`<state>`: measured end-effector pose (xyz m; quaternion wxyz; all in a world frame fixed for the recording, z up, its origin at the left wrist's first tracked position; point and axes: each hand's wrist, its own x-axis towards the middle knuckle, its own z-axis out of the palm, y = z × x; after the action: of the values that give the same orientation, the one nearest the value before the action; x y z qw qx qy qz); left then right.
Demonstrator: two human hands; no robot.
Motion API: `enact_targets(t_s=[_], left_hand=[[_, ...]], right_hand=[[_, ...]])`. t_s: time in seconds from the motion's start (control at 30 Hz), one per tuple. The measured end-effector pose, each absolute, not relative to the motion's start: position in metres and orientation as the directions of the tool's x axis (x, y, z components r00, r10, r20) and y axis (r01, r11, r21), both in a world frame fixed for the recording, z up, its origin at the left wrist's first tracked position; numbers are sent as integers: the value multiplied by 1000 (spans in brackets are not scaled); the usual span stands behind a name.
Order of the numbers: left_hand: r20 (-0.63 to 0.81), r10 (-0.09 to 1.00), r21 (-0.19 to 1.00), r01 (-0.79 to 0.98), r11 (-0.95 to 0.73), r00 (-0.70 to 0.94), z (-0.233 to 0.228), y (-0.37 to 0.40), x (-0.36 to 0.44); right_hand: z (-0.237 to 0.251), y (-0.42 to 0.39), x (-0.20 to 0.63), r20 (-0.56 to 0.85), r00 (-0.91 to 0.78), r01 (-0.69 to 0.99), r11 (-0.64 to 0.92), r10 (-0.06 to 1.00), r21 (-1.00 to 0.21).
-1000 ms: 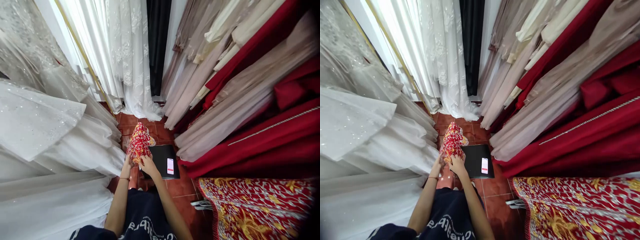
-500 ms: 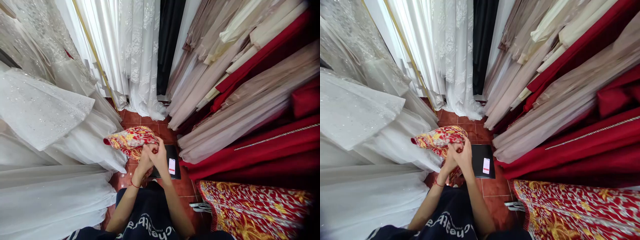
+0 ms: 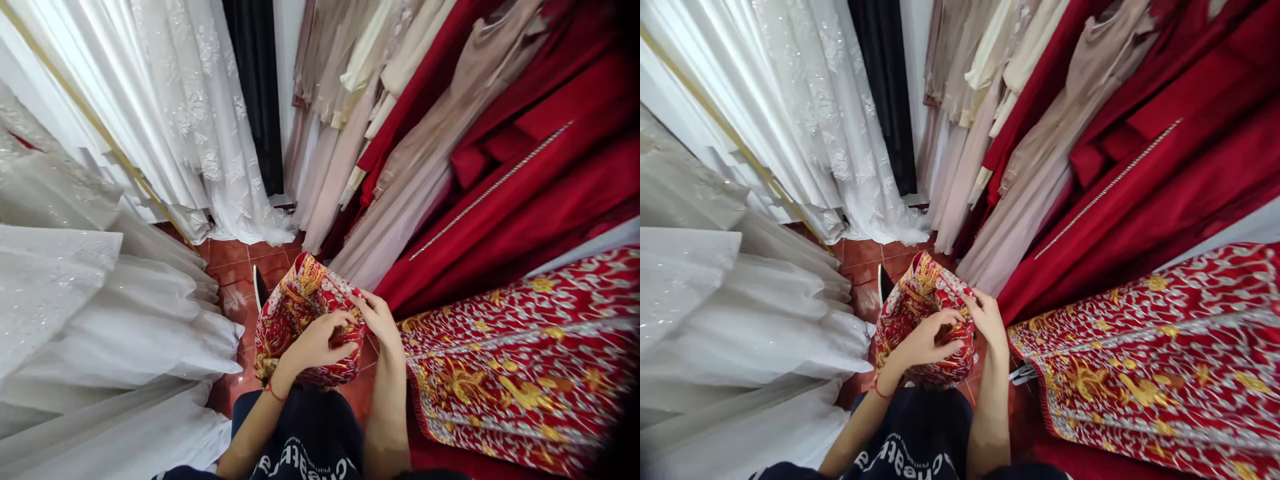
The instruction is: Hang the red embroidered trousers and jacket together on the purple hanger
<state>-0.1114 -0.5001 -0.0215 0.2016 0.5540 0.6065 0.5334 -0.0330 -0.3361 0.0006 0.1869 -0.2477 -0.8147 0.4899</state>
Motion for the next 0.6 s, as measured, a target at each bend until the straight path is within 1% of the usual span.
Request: enact_targets(t_s=[0.03, 0.1, 0.13, 0.17, 0.2, 0.23, 0.27, 0.3, 0.37, 0.43, 0.5, 0.53, 0.57, 0.6], left_hand=[[338, 882, 912, 346, -220, -329, -19, -501, -114], [305, 833, 952, 154, -264, -461, -20, -500, -120], [294, 779, 953, 102, -287, -554, -23, -497, -123], [295, 702, 946, 94, -311, -649, -27, -494, -125], [322, 602, 934, 139, -330, -731, -32, -489, -125], [377, 491, 914, 230, -334, -785, -38, -484, -124], [460, 392, 881, 351, -318, -797, -43, -480, -121], [558, 312, 827, 483, -288, -769, -47, -476, -118], [734, 201, 679, 701, -219, -648, -52, -471, -111], [832, 103, 554, 815, -169, -545, -51, -468, -108], [869, -25, 489, 865, -114, -494, -47, -465, -109], [871, -54, 484, 871, -84, -489, -45, -461, -111], [866, -30, 497, 866, -58, -499, -43, -455, -112], [852, 51, 523, 852, -41, -521, -42, -446, -112]], right_hand=[[4, -334, -21, 77, -802, 181, 363, 592, -914], [13, -336, 1, 112, -807, 94, 313, 581, -945], [17, -340, 10, 132, -811, 63, 310, 570, -949], [22, -344, 18, 153, -812, 48, 326, 563, -944], [26, -349, 25, 176, -809, 39, 350, 560, -936], [29, -352, 30, 200, -801, 31, 373, 564, -927], [31, -354, 34, 221, -786, 23, 385, 577, -923], [31, -354, 38, 242, -759, 12, 385, 604, -923], [30, -350, 47, 263, -666, -16, 339, 698, -941], [27, -340, 58, 240, -508, -61, 244, 827, -968], [23, -328, 72, 169, -328, -139, 130, 929, -982], [22, -321, 80, 127, -247, -187, 81, 961, -979], [21, -315, 89, 92, -181, -232, 48, 979, -972], [20, -309, 98, 70, -136, -265, 32, 988, -964]])
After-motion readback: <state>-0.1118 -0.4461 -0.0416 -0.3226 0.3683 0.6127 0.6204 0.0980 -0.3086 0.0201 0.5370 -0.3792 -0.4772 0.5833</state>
